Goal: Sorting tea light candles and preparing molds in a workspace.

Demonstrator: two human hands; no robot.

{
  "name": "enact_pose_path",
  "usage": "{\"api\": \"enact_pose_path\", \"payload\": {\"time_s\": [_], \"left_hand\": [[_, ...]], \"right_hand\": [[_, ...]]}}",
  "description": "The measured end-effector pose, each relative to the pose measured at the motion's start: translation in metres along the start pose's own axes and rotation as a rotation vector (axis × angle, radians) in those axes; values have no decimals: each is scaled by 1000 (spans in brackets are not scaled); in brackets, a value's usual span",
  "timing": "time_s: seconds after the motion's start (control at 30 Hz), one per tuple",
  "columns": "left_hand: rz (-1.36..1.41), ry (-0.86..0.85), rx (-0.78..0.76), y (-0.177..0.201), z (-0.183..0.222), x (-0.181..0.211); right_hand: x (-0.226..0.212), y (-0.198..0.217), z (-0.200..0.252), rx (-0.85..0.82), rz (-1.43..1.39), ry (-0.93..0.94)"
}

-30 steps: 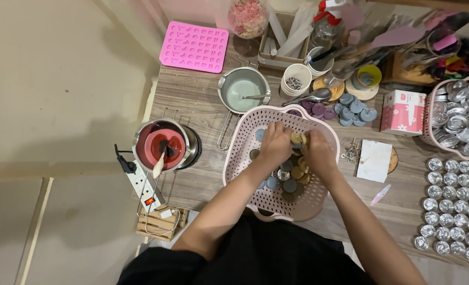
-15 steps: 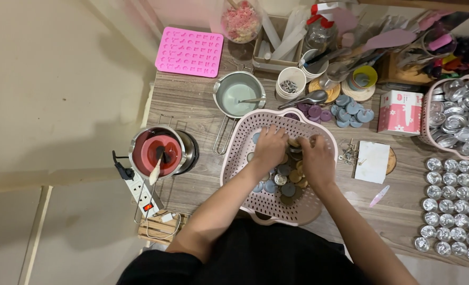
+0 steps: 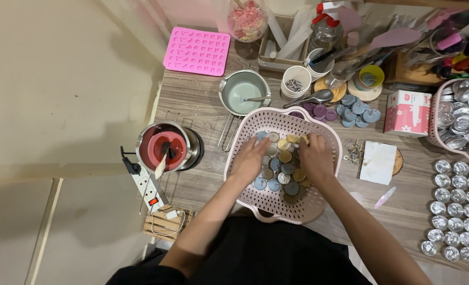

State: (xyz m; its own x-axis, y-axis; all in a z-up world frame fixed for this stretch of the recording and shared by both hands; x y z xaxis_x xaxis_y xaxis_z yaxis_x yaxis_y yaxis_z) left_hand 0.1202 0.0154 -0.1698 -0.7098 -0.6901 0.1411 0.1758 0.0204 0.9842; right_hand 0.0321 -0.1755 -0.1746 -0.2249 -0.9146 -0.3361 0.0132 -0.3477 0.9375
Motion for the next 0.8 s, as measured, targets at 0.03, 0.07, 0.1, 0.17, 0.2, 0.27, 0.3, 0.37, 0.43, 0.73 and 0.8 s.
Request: {"api": "enact_pose_path", "payload": {"time_s": [0.03,0.07,0.1,0.17,0.2,0.27,0.3,0.37,0.43,0.73,0.8], "left_hand": [[-1,6,1,-1,-3,-1],[7,-50,-72,-5,-4,1],[16,-106,-145,-9,-5,2],[-19,-92,-157,-43,-12,-3],[-55,-81,-174,-61,-14,-5],[-144,-78,-157,-71,-4,-5],[-235,-79,-140,-76,-1,-5],[-192,-64,-132,-66,12,-7],[-151,-49,-123,-48,24,-9],[170,88,-92,23,84,-4],[255,161,-67,33,90,0]], "right_hand": [[1,1,1,-1,-1,6],[2,3,3,54,-51,17],[3,6,4,108,-101,27],[-6,26,8,161,-133,41],[-11,37,11,213,-166,49],[-14,38,12,219,-198,42],[-14,39,12,228,-229,32],[-23,35,5,171,-288,-40],[-31,23,-4,113,-347,-111],[-52,5,-16,-92,-635,-53],[-30,2,-10,-111,-554,-80]]}}
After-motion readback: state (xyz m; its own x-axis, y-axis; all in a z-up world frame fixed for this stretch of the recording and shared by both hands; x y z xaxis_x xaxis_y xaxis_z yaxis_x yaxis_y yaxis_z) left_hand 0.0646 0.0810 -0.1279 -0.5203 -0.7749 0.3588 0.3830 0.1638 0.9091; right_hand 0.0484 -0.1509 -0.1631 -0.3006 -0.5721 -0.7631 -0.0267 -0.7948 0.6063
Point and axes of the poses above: each hand's wrist, its own z-axis away from the middle knuckle, its own y-axis out of the back of the hand, x = y × z, the point moved 4 cm from there along -z, towards the middle knuckle, and after that the axes turned 15 degrees about -z, right-handed, at the moved point
